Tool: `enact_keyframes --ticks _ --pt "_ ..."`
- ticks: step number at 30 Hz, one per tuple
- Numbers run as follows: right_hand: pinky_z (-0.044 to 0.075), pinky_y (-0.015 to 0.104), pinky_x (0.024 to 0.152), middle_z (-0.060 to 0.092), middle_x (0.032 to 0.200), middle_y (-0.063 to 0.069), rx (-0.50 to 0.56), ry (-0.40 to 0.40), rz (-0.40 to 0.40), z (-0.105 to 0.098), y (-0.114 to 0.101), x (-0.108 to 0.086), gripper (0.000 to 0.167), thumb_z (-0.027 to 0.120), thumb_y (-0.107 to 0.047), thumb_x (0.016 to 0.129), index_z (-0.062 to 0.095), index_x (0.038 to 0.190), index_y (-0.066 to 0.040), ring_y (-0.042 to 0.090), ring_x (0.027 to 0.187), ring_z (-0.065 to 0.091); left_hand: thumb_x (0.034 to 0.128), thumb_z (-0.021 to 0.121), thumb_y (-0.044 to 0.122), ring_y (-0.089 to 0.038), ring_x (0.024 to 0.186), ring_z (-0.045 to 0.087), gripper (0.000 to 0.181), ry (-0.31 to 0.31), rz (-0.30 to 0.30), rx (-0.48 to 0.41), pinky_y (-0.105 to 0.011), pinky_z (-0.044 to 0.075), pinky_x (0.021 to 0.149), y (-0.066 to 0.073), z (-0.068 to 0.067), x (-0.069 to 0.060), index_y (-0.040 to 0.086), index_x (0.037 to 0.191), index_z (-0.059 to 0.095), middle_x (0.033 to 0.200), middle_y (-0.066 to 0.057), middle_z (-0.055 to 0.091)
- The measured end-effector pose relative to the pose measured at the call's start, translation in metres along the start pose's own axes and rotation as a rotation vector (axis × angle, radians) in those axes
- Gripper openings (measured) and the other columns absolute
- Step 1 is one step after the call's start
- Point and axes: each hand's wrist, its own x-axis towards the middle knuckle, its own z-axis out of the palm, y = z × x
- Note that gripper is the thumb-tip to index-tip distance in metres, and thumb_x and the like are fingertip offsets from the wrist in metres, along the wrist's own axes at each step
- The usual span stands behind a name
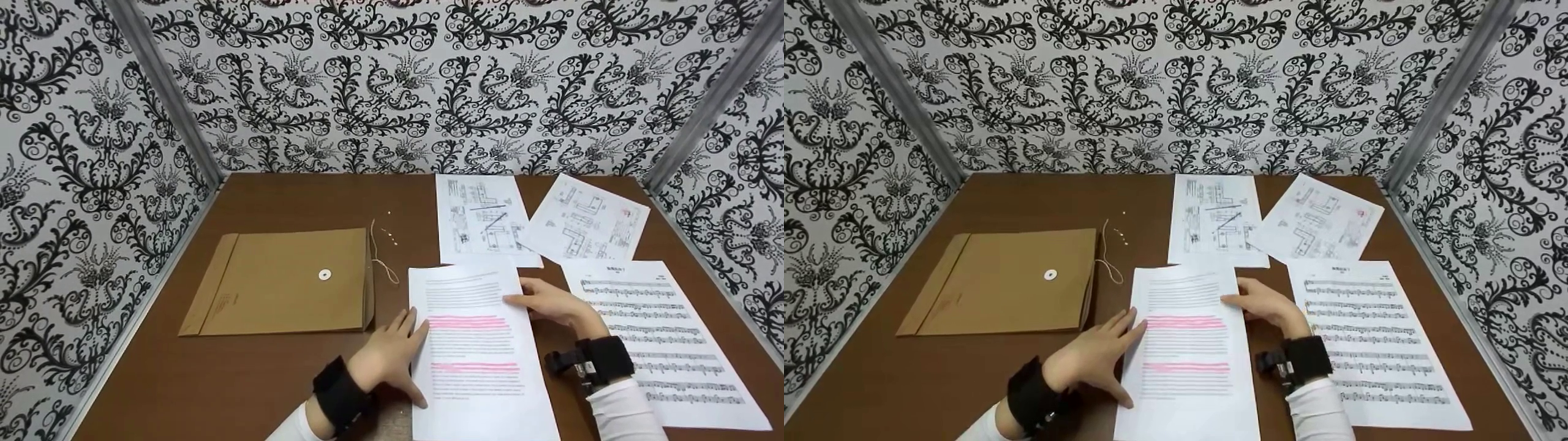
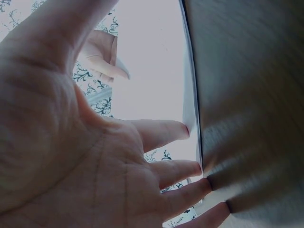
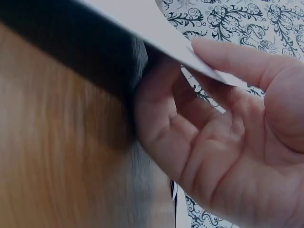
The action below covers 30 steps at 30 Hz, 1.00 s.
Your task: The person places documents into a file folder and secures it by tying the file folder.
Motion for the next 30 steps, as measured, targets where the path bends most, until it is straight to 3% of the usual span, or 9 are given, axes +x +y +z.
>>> enact_keyframes --ticks 15,22,30 --pt "0.064 0.032 0.08 0.076 0.116 0.015 0.04 -0.142 -0.096 0.0085 -0.0036 0.0048 0.045 0.055 -0.017 0.105 0.052 0.14 0.012 0.022 0.096 0.078 0.06 0.092 0.063 -0.035 0.16 0.022 0.132 -0.007 0.002 0.009 -0.053 0.038 0.122 -0.0016 0.0017 0.0014 0.014 0.163 0.027 0.172 -0.018 0.019" --pt "0.064 0.033 0.078 0.079 0.11 0.008 0.089 -0.119 -0.108 0.0089 -0.0053 0.003 0.043 0.056 -0.013 0.105 0.052 0.138 0.014 0.02 0.091 0.079 0.0594 0.093 0.062 -0.035 0.16 0.022 0.132 -0.003 0.005 0.009 -0.053 0.038 0.122 -0.0013 0.0023 0.0013 0.013 0.163 0.027 0.172 -0.019 0.019" --pt "0.064 0.034 0.076 0.078 0.112 0.006 0.006 -0.096 -0.166 0.0044 -0.0077 0.0046 0.044 0.056 -0.015 0.105 0.051 0.142 0.01 0.021 0.089 0.079 0.0594 0.094 0.06 -0.037 0.16 0.022 0.132 -0.004 -0.012 -0.032 -0.058 0.037 0.121 0.0004 0.0035 0.001 0.012 0.163 0.027 0.171 -0.02 0.019"
